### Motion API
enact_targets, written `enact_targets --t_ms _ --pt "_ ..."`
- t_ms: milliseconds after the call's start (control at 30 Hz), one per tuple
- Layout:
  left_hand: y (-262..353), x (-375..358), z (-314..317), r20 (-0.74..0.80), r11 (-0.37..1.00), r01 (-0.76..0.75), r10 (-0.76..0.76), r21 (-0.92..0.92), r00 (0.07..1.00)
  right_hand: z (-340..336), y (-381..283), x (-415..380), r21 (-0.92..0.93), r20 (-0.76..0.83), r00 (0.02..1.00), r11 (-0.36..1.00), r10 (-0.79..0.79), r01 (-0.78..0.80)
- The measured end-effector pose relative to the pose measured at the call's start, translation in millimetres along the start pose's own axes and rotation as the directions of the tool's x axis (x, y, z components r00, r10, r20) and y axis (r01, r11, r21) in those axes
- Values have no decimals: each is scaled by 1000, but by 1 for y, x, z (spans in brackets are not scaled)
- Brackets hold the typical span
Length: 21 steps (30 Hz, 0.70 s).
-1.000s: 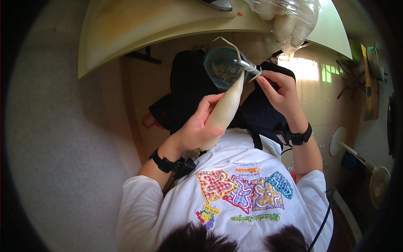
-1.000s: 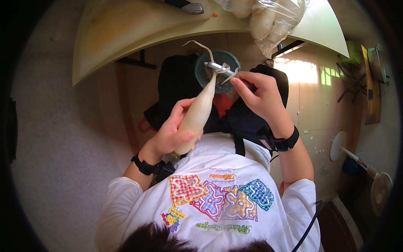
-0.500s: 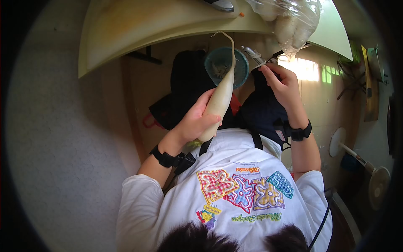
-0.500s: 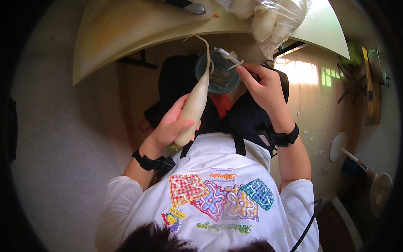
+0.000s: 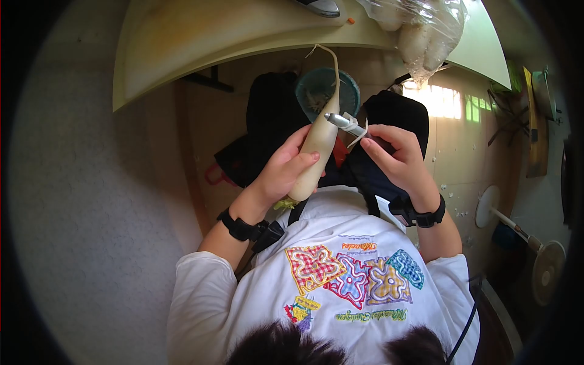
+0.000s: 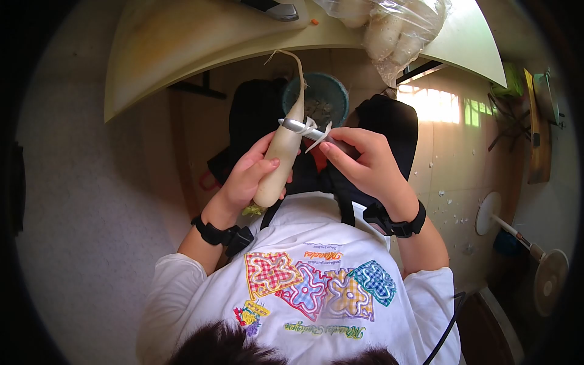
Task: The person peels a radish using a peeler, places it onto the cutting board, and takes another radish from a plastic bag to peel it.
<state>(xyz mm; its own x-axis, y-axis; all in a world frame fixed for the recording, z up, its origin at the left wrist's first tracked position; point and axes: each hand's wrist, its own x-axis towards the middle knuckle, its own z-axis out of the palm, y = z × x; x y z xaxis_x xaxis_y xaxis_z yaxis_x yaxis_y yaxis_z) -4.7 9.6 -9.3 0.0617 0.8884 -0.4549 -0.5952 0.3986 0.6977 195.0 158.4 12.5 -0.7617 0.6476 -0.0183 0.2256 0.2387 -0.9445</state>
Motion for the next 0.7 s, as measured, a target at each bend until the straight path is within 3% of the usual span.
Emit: enact_targets --t_ms 133,533,700 --pt "-1 -1 1 -2 999 5 -5 -39 1000 5 -8 -4 34 89 995 998 41 -45" --pt "0 1 8 22 998 -53 53 -35 998 15 -7 -8 -146 133 990 987 -53 73" --pt "0 -1 8 9 990 -112 111 81 994 17 -10 -8 -274 116 984 948 -134 161"
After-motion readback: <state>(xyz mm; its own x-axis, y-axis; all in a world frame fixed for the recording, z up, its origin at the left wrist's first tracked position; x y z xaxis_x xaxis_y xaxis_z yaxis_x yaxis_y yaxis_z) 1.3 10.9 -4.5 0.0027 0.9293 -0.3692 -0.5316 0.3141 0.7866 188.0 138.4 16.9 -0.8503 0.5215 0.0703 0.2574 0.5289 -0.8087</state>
